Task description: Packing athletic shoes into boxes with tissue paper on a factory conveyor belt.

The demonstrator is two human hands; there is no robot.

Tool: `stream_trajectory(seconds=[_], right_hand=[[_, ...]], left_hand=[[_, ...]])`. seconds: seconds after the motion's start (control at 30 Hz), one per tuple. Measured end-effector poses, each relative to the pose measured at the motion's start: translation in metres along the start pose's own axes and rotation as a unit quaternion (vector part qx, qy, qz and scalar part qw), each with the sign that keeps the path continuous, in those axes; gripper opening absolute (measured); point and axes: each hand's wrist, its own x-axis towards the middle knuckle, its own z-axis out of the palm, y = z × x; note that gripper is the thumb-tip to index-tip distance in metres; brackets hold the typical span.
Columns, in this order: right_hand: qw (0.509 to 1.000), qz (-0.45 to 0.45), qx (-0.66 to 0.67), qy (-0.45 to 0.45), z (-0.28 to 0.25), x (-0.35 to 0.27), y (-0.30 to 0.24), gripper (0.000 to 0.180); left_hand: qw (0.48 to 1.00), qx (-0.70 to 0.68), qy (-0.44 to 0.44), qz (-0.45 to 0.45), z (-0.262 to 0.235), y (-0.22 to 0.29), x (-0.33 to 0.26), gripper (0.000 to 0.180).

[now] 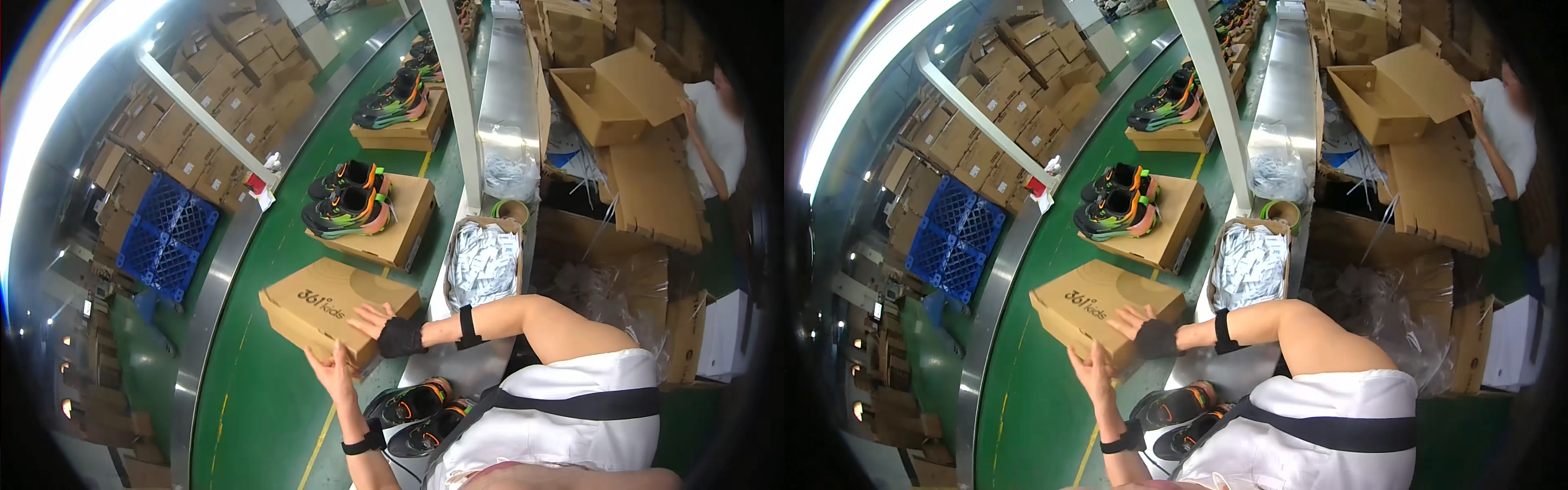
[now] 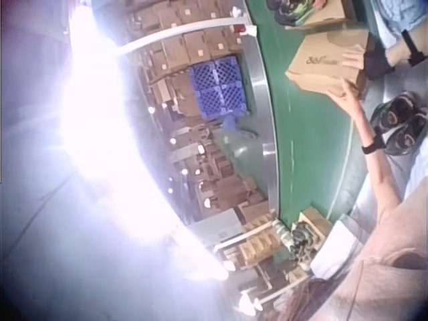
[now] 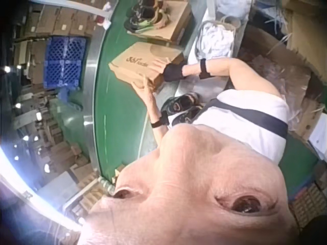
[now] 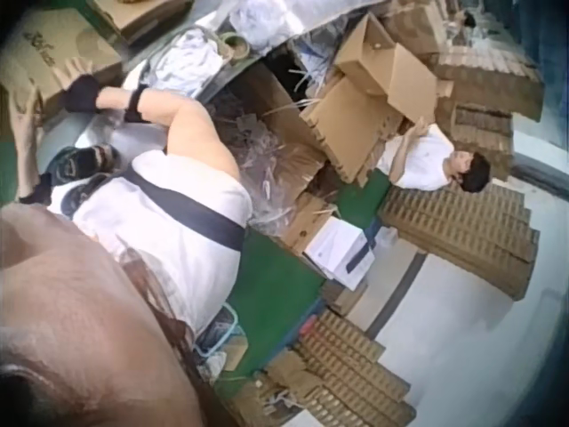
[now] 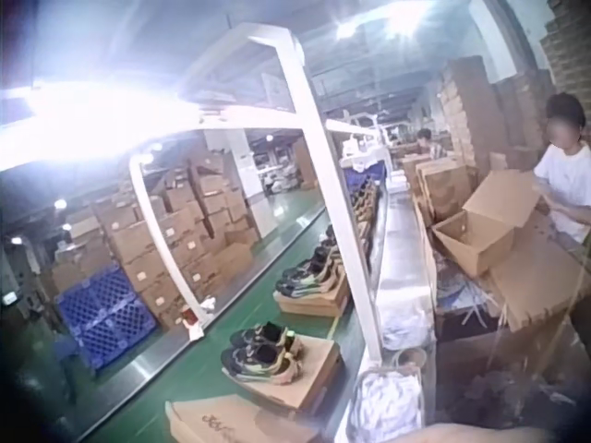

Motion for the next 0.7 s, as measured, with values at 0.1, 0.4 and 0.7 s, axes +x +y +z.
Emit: stream_trajectory(seconds=[0.1, 0.4, 0.7], right_hand=[[0.987, 0.067, 0.146, 0.018, -0.023, 0.005, -0.016, 0.075], [0.682, 0.272, 0.667, 0.124, -0.055, -0.022, 0.066, 0.055], [0.957, 0.157, -0.242, -0.027, -0.082, -0.108, 0.130, 0.023]], left_hand=[[0.985, 0.158, 0.042, 0.051, -0.028, -0.005, 0.003, 0.057], [0.953, 0.162, 0.119, -0.228, -0.176, -0.125, -0.073, 0.027], [0.933, 0.203, 0.197, -0.223, -0.225, -0.155, -0.119, 0.024]])
